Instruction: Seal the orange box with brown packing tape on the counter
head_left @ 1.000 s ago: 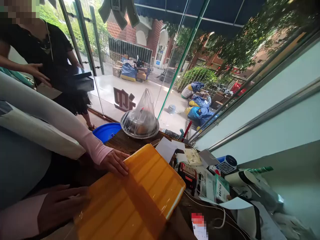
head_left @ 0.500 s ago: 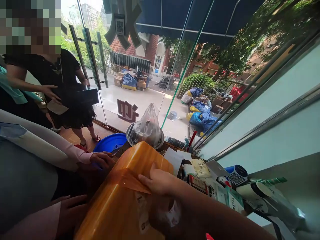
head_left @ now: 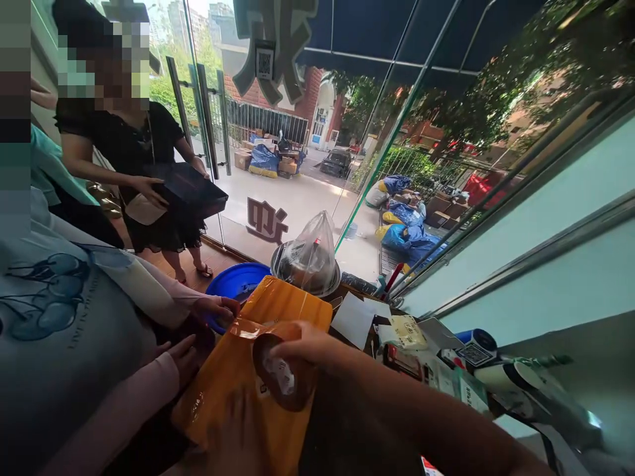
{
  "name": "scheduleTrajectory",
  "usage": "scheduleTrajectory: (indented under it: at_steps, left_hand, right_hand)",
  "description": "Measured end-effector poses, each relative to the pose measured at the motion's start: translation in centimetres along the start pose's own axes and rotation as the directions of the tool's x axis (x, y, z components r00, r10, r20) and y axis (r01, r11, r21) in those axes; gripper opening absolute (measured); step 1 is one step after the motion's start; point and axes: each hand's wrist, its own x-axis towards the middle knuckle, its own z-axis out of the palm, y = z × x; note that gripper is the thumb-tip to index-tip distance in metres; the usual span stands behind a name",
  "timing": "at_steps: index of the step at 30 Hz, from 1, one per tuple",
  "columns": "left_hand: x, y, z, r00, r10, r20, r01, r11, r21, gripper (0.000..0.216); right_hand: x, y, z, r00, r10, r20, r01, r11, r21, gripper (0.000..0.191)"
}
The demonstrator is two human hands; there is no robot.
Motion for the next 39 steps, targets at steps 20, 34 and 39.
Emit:
scheduleTrajectory:
  at_steps: [20, 34, 39]
  left_hand:
    - [2.2, 5.4, -5.3, 0.927, -0.171, 0.334, 0.105, 0.973, 0.208, 0.109]
    - [9.1, 7.4, -7.6, 0.957, -0.247, 0.155, 0.237, 0.968, 0.080, 0.091]
    - [13.2, 8.0, -4.8, 0.979, -0.201, -0.023, 0.200, 0.979, -0.028, 0.073]
  right_hand:
    - [-8.4, 5.5, -4.9, 0.982, -0.177, -0.071, 0.057, 0.626, -0.778, 0.040]
    - [-2.0, 17.0, -0.4, 0.994, -0.080, -0.077, 0.007, 0.735, -0.678, 0.037]
    - [-0.9, 17.3, -0.3, 0.991, -0.096, -0.094, 0.016, 0.777, -0.630, 0.045]
